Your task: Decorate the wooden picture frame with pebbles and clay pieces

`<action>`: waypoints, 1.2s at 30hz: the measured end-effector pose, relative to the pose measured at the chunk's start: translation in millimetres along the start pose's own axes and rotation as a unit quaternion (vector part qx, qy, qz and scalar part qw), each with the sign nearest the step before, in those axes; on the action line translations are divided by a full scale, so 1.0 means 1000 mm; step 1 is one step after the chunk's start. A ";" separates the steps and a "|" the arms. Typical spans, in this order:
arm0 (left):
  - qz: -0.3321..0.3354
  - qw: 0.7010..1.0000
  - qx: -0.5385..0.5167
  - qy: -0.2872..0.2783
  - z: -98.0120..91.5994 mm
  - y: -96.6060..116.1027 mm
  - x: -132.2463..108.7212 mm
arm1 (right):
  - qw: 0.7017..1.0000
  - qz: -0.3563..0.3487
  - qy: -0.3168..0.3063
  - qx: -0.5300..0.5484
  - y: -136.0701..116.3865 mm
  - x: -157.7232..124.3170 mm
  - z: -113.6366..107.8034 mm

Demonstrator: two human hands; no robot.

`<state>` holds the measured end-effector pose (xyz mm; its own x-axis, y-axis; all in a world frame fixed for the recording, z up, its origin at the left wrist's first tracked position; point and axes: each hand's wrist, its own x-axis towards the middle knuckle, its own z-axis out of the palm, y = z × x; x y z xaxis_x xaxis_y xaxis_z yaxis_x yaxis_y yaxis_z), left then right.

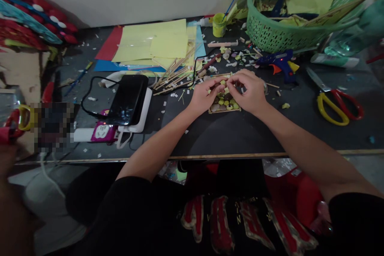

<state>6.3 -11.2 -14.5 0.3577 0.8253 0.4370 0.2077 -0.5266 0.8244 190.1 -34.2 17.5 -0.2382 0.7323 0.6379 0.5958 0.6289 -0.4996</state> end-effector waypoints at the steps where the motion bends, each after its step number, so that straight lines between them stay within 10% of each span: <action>1: 0.006 1.000 0.006 -0.001 0.000 0.000 0.000 | 1.000 -0.004 -0.002 0.002 0.001 0.000 0.000; 18: -0.011 1.000 0.025 0.007 -0.008 0.001 0.003 | 0.993 0.090 0.002 -0.083 0.011 0.003 -0.011; 31: 0.001 0.977 0.206 -0.056 -0.026 -0.020 0.013 | 0.904 0.223 -0.083 -0.356 0.019 0.002 -0.025; 36: 0.018 0.965 0.246 -0.084 -0.025 -0.026 0.013 | 0.930 0.213 -0.055 -0.295 0.018 0.001 -0.022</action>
<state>-17.4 18.5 -20.5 0.5064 0.7816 0.3643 0.5848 -0.6218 0.5210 217.7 -27.7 22.4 0.0576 0.9248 0.3761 0.9636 0.0470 -0.2630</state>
